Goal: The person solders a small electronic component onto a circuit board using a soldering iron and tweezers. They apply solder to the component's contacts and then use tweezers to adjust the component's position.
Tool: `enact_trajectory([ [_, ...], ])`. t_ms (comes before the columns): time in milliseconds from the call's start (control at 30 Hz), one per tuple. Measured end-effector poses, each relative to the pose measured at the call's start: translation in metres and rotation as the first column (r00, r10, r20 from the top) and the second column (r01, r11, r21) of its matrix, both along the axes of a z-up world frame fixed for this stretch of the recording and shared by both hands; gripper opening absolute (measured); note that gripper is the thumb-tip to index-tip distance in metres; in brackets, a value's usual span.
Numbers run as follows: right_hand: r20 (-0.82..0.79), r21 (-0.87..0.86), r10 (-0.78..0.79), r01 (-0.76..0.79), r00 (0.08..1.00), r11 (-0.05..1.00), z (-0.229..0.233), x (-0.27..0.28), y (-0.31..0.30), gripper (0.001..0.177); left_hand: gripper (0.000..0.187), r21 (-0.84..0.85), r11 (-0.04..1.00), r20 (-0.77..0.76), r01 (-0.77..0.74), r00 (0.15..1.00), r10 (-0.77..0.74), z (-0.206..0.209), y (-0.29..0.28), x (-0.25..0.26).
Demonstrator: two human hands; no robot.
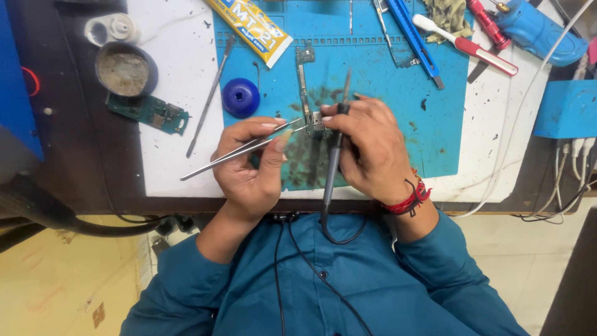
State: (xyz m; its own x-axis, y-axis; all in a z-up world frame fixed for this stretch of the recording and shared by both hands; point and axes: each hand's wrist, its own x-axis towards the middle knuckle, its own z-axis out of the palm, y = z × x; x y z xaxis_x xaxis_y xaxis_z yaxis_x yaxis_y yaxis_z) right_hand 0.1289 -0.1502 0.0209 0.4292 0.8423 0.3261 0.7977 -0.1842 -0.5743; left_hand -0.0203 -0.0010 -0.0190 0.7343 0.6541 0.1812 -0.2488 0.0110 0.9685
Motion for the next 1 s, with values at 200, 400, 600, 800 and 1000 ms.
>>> enact_trajectory([
  [200,-0.038,0.076,-0.241,0.243,0.97,0.967,-0.01,-0.008,-0.012,0.035,0.015,0.088,0.995,-0.133,0.04,0.991,-0.029,0.012,0.002,0.008],
  [400,0.028,-0.008,-0.15,0.15,0.988,0.989,-0.004,-0.003,-0.007,0.047,0.014,0.147,0.988,-0.193,0.037,0.981,-0.008,0.018,0.003,0.014],
  [600,0.005,-0.066,-0.009,0.01,1.0,0.998,0.0,0.004,0.0,0.035,0.013,0.171,0.984,-0.268,0.043,0.963,0.004,0.019,0.004,0.016],
  [800,0.089,0.084,-0.189,0.181,0.978,0.98,-0.008,-0.003,-0.012,0.042,0.01,0.18,0.981,-0.203,0.073,0.979,-0.036,0.023,0.003,0.018],
  [1000,-0.359,0.15,-0.257,0.327,0.897,0.933,-0.003,-0.016,-0.021,0.028,0.011,0.251,0.964,-0.301,0.086,0.954,-0.006,0.024,0.004,0.021],
])
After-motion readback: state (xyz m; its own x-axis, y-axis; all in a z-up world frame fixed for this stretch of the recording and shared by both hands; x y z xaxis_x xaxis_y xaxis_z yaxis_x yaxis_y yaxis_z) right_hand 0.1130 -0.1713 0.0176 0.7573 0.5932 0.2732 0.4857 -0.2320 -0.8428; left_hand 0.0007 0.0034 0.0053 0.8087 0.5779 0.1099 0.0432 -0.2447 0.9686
